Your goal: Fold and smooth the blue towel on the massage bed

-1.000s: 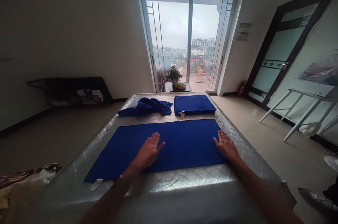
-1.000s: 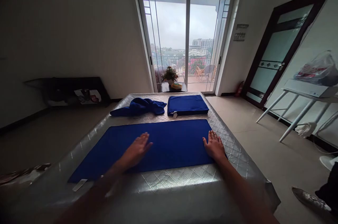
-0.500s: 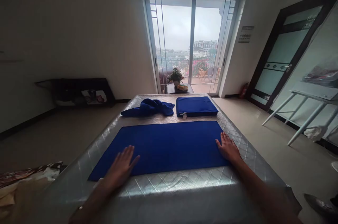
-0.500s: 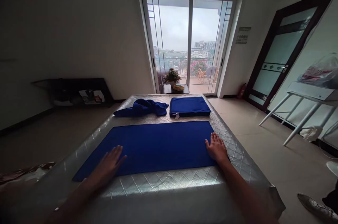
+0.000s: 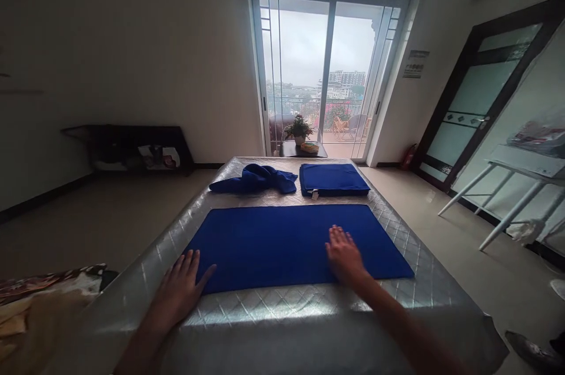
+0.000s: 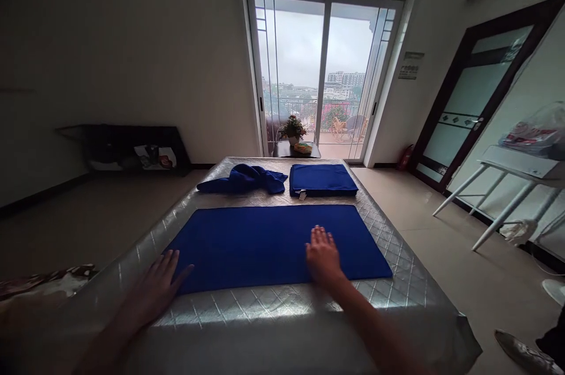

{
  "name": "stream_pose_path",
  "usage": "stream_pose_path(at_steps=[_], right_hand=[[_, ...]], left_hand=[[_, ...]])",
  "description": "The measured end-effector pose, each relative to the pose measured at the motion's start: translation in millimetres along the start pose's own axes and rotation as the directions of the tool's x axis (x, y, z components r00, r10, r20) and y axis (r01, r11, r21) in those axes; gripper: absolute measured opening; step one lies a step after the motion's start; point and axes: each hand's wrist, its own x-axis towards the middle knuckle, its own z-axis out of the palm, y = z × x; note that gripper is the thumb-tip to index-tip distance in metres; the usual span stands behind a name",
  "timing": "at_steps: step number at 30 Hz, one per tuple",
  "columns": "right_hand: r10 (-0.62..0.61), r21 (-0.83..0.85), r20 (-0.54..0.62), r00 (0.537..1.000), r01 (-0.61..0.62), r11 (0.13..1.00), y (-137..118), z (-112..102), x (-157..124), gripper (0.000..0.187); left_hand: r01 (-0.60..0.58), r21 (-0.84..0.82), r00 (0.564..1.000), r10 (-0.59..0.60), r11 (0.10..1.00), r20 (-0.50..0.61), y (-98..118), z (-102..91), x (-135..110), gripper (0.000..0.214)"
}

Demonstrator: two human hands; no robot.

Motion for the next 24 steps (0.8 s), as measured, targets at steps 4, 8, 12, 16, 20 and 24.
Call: stream_pose_path(at_steps=[4,8,12,16,20,24], right_hand=[[-0.187,0.201,0.048,0.981,0.174,0.964,-77.7,9.0,4.1,0.072],[-0.208,0.247,0.086,0.974,0.182,0.952,-93.2,20.2,8.2,0.076],[-0.149,0.187,0.104,0.983,0.128,0.974,-57.4,25.1,4.0,0.074],[0.029,0.052,0.118,0.993,-0.036,0.998,12.6,20.4,-4.7,0.073],[0.223,-0.059,0.077,0.972,-0.218,0.974,89.4,19.4,-13.7,0.073],[0.281,-0.125,0.022,0.959,-0.276,0.953,126.7,25.7,-17.9,0.074]], left_hand=[[-0.094,0.052,0.995,0.096,0.994,-0.040,-10.9,12.0,-2.7,0.080],[-0.120,0.079,0.991,0.124,0.990,-0.045,-14.3,15.8,-2.7,0.072],[-0.100,0.080,0.994,0.103,0.992,-0.040,-13.5,15.5,-2.2,0.069],[-0.143,0.091,0.990,0.142,0.986,0.013,-17.9,14.4,-3.2,0.065],[-0.134,0.128,0.980,0.112,0.983,0.162,-26.2,5.6,2.8,0.063],[0.007,0.168,0.975,-0.044,0.986,0.219,5.5,-20.4,24.6,0.074]])
